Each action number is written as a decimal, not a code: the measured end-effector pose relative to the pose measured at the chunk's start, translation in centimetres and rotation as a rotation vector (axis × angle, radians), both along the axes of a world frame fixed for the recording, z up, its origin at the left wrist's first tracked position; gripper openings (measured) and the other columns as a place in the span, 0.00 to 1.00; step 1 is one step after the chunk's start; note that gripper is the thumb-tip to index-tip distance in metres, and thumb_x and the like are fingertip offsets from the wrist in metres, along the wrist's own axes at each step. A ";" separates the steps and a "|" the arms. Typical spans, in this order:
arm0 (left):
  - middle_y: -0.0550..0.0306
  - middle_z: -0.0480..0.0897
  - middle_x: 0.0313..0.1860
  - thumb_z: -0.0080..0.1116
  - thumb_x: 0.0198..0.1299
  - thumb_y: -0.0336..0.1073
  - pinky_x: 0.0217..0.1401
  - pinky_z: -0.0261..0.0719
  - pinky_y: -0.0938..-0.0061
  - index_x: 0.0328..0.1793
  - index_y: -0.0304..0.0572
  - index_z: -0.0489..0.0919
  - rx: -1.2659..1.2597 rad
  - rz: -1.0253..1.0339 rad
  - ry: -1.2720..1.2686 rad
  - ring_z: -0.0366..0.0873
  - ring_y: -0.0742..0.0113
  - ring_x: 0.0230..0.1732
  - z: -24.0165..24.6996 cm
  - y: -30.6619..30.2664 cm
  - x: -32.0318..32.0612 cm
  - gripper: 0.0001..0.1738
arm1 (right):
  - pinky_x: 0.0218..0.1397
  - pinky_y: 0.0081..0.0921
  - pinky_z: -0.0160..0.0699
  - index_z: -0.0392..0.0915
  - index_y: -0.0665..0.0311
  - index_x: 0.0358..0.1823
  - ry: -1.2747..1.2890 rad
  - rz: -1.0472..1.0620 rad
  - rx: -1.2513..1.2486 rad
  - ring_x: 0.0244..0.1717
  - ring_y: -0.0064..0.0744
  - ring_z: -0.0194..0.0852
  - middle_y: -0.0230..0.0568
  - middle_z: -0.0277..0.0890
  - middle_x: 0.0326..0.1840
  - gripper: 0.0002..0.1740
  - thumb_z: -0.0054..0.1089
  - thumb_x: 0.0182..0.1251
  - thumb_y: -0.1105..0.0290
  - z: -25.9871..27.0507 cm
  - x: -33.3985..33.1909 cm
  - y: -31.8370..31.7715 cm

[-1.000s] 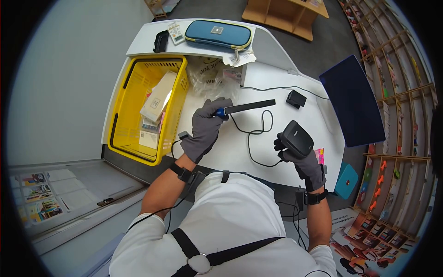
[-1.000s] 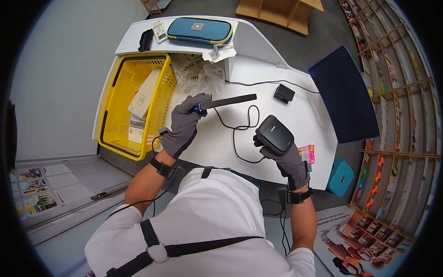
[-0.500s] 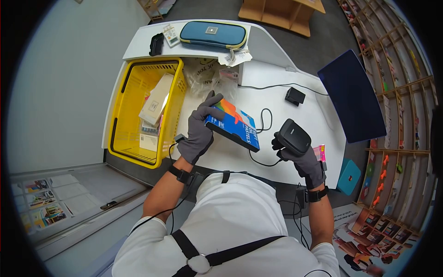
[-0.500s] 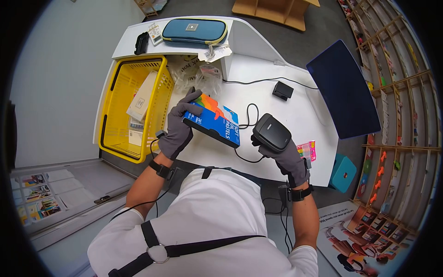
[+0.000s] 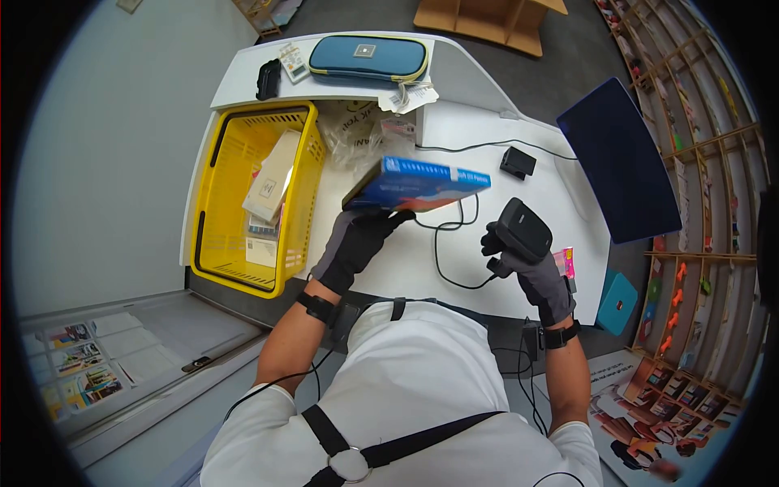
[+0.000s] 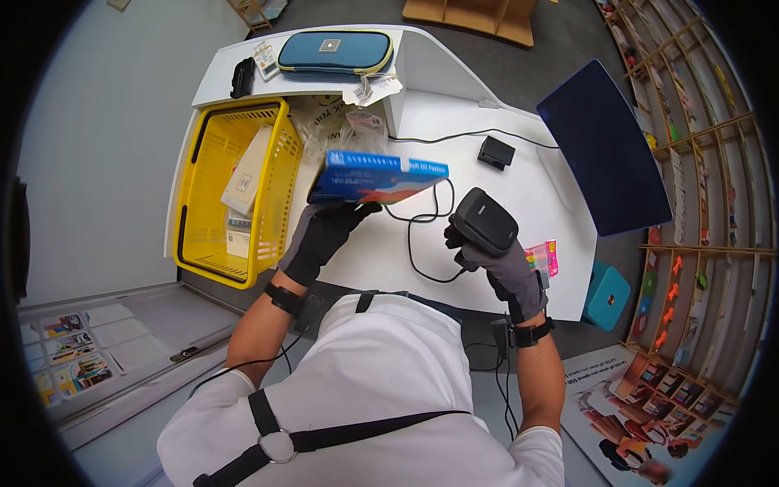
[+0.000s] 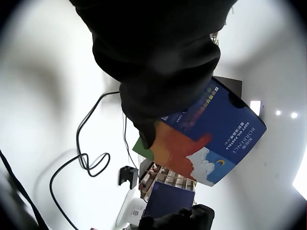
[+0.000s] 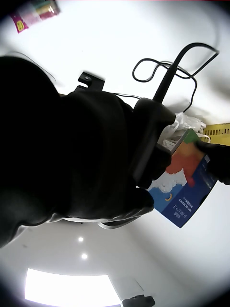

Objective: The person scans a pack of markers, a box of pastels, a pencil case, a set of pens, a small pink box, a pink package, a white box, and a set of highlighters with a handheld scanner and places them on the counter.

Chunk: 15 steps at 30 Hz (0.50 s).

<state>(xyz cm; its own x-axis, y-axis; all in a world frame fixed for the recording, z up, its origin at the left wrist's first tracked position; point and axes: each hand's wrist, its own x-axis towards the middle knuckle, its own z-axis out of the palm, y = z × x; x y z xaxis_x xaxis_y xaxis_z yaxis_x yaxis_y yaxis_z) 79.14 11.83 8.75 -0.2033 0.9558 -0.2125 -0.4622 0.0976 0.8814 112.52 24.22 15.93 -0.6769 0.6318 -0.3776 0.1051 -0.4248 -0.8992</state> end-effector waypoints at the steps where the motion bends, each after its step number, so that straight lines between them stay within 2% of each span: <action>1: 0.38 0.84 0.73 0.53 0.82 0.33 0.76 0.82 0.65 0.63 0.28 0.82 0.002 0.002 0.000 0.87 0.49 0.69 0.0 -0.1 0.0 0.15 | 0.52 0.34 0.92 0.79 0.68 0.75 0.008 -0.026 -0.010 0.57 0.37 0.89 0.47 0.88 0.58 0.33 0.68 0.67 0.75 -0.1 0.0 0.0; 4: 0.34 0.84 0.71 0.56 0.80 0.35 0.77 0.82 0.64 0.74 0.26 0.73 -0.198 0.030 -0.702 0.87 0.42 0.69 1.3 -0.3 0.1 0.24 | 0.53 0.38 0.94 0.78 0.68 0.75 0.021 -0.079 -0.027 0.58 0.38 0.88 0.47 0.88 0.58 0.33 0.68 0.67 0.74 -0.3 0.3 0.1; 5: 0.34 0.84 0.71 0.56 0.80 0.35 0.77 0.82 0.64 0.74 0.26 0.73 -0.196 0.029 -0.703 0.87 0.42 0.69 0.9 -0.2 0.1 0.24 | 0.54 0.39 0.94 0.78 0.68 0.75 0.020 -0.084 -0.024 0.58 0.39 0.88 0.47 0.87 0.59 0.33 0.69 0.67 0.74 -0.3 0.4 0.2; 8: 0.31 0.83 0.71 0.59 0.78 0.37 0.79 0.81 0.60 0.79 0.25 0.68 -0.140 0.068 -0.594 0.84 0.32 0.72 -0.9 -0.1 0.1 0.30 | 0.55 0.40 0.95 0.78 0.69 0.76 0.019 -0.085 -0.022 0.59 0.39 0.88 0.47 0.87 0.59 0.33 0.69 0.68 0.73 -0.5 0.5 0.1; 13: 0.31 0.83 0.72 0.58 0.80 0.37 0.81 0.80 0.55 0.78 0.26 0.69 -0.201 0.059 -0.689 0.85 0.30 0.70 -0.4 -1.0 -0.2 0.28 | 0.55 0.41 0.95 0.78 0.68 0.76 0.004 -0.093 -0.016 0.59 0.40 0.88 0.48 0.87 0.59 0.33 0.70 0.70 0.70 -0.8 0.7 -0.2; 15: 0.32 0.82 0.73 0.58 0.80 0.39 0.79 0.81 0.51 0.79 0.27 0.69 -0.187 0.034 -0.669 0.85 0.34 0.71 -0.6 -0.9 -0.2 0.29 | 0.56 0.41 0.94 0.77 0.68 0.76 0.011 -0.093 -0.016 0.60 0.40 0.88 0.48 0.87 0.60 0.32 0.70 0.71 0.69 -0.8 0.6 -0.2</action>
<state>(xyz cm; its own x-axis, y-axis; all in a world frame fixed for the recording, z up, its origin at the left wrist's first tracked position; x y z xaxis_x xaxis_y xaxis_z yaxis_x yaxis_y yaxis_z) 78.98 10.92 8.14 -0.0008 0.8861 -0.4634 -0.9057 0.1958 0.3761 113.07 24.00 15.16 -0.6199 0.6862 -0.3805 0.0543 -0.4462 -0.8933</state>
